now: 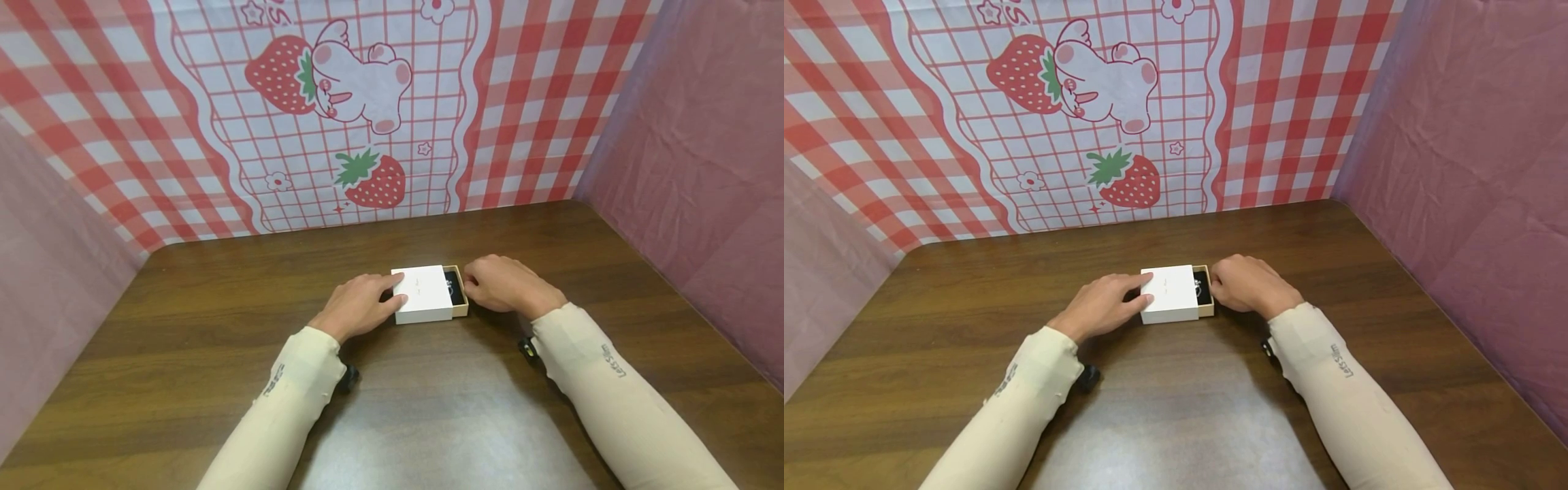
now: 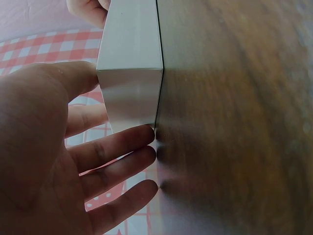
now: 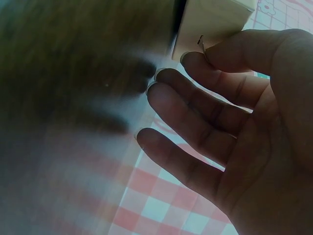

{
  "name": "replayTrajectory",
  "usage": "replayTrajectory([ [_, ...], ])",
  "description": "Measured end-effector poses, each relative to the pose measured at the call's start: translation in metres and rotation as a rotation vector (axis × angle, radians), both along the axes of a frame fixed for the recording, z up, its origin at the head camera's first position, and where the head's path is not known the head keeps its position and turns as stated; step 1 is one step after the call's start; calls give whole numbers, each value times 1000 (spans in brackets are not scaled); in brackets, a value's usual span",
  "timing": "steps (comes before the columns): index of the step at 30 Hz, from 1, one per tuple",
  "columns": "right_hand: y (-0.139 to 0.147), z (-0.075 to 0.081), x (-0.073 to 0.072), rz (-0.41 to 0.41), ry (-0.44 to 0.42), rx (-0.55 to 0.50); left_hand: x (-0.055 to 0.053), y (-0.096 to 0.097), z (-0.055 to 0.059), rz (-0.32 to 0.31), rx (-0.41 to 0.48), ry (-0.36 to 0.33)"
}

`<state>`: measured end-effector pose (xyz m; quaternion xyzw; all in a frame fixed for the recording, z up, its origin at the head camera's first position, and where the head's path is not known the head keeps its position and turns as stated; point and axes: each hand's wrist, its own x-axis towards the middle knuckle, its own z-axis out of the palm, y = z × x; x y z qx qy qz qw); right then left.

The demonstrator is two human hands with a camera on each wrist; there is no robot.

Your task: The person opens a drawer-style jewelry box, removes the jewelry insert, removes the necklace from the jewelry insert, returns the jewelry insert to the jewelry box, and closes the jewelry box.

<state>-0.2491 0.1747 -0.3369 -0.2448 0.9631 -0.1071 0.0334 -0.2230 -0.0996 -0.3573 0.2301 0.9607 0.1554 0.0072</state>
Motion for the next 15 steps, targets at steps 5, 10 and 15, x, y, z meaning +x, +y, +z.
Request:
replayTrajectory([
  [5,1,0,1,-1,-8,-7,-1,0,-1,1,0,4],
  [10,1,0,0,-1,-13,-4,-1,0,-2,11,-2,-2],
  [15,1,-1,-1,1,-4,0,-1,0,-2,15,-3,-4],
])
